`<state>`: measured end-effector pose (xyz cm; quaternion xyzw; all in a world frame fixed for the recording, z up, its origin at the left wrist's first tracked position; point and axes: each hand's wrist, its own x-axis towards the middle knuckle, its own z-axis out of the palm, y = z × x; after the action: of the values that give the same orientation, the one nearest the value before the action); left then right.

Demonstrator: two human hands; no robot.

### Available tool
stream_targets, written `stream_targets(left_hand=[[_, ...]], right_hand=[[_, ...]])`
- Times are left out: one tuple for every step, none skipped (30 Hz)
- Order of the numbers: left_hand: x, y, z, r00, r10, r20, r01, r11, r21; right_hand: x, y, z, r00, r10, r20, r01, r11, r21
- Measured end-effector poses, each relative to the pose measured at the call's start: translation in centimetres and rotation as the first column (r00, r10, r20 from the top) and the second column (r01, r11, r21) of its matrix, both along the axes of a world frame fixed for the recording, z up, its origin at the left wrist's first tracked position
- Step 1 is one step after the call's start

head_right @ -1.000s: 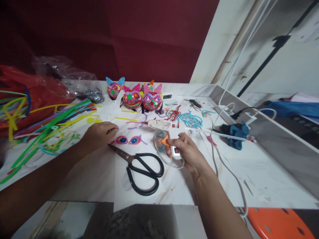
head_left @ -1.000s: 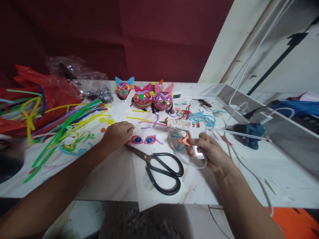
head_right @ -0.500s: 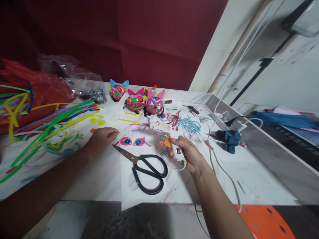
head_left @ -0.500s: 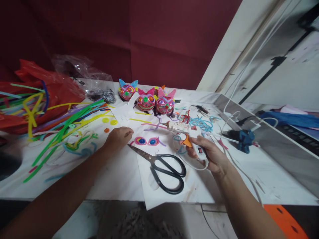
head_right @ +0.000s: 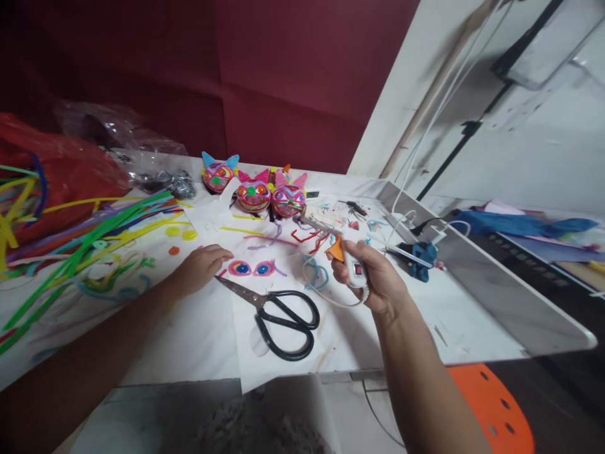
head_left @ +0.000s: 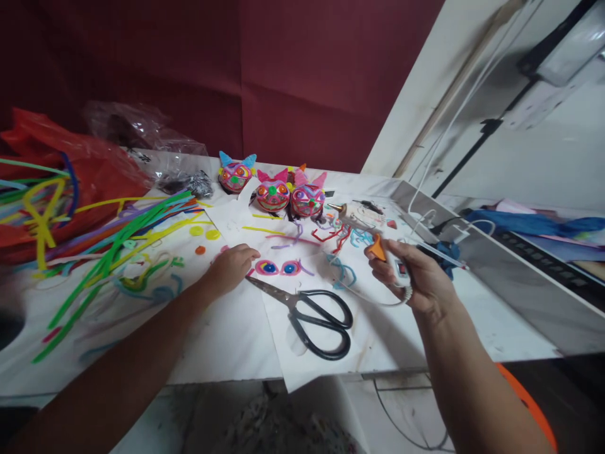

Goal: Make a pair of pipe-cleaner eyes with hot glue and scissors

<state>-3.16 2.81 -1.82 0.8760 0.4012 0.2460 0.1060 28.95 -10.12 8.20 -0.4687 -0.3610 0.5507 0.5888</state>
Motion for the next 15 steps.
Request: stream_targets(left_hand=[[0.0,-0.1,0.1,1.000,-0.008,-0.003,0.008,1.000,-0.007],[0.0,-0.1,0.2,1.000,-0.012,-0.004,0.012,1.000,-0.011],[0.1,-0.2,0.2,1.000,-0.013,-0.004,0.013,1.000,-0.013],[0.1,-0.2,0.3,1.000,-0.011,-0.006,0.011,1.000,-0.012],[0.1,-0.3,0.3,1.000,-0.008,-0.009,0.008,1.000,-0.010],[0.1,-0.3,0.3,1.000,-0.007,-0.014,0.007,1.000,-0.006],[0.1,-0.3,0.4,1.000,-0.007,-0.019,0.007,1.000,0.000],[0.1,-0.3,0.4,1.000,-0.008,-0.024,0.008,1.000,0.008],[0.1,-0.2,0.4,1.000,-0.010,-0.029,0.010,1.000,0.016],[0.1,-0.2,0.3,0.999,-0.013,-0.031,0.014,1.000,0.023],[0.1,-0.1,0.3,0.999,-0.017,-0.031,0.018,0.999,0.029],[0.0,0.0,0.2,0.999,-0.021,-0.029,0.022,0.999,0.034],[0.0,0.1,0.2,0.999,-0.026,-0.026,0.027,0.999,0.038],[0.0,0.1,0.2,0.999,-0.031,-0.025,0.032,0.999,0.041],[0.0,0.2,0.1,0.999,-0.036,-0.024,0.037,0.998,0.043]], right_hand=[[0.5,0.1,-0.3,1.000,-0.009,-0.019,0.009,1.000,-0.017],[1.0,0.1,-0.7,0.999,-0.016,-0.035,0.015,0.999,-0.036],[1.6,0.2,-1.2,0.999,-0.022,-0.047,0.020,0.998,-0.056],[2.2,0.2,-1.6,0.998,-0.029,-0.053,0.025,0.997,-0.079],[2.8,0.3,-2.1,0.998,-0.038,-0.053,0.032,0.994,-0.102],[3.5,0.3,-2.6,0.998,-0.048,-0.052,0.041,0.992,-0.121],[4.1,0.2,-3.1,0.997,-0.057,-0.052,0.049,0.989,-0.136],[4.7,0.1,-3.5,0.996,-0.064,-0.053,0.056,0.988,-0.147],[5.2,-0.1,-3.8,0.996,-0.071,-0.055,0.062,0.986,-0.157],[5.7,-0.3,-4.1,0.995,-0.080,-0.055,0.070,0.983,-0.167],[6.2,-0.5,-4.3,0.994,-0.094,-0.053,0.083,0.980,-0.181],[6.7,-0.7,-4.4,0.993,-0.113,-0.038,0.104,0.974,-0.201],[7.1,-0.9,-4.6,0.990,-0.138,-0.011,0.132,0.965,-0.227],[7.5,-1.1,-4.7,0.986,-0.162,0.024,0.163,0.953,-0.255],[7.9,-1.2,-4.8,0.981,-0.182,0.063,0.192,0.940,-0.281]])
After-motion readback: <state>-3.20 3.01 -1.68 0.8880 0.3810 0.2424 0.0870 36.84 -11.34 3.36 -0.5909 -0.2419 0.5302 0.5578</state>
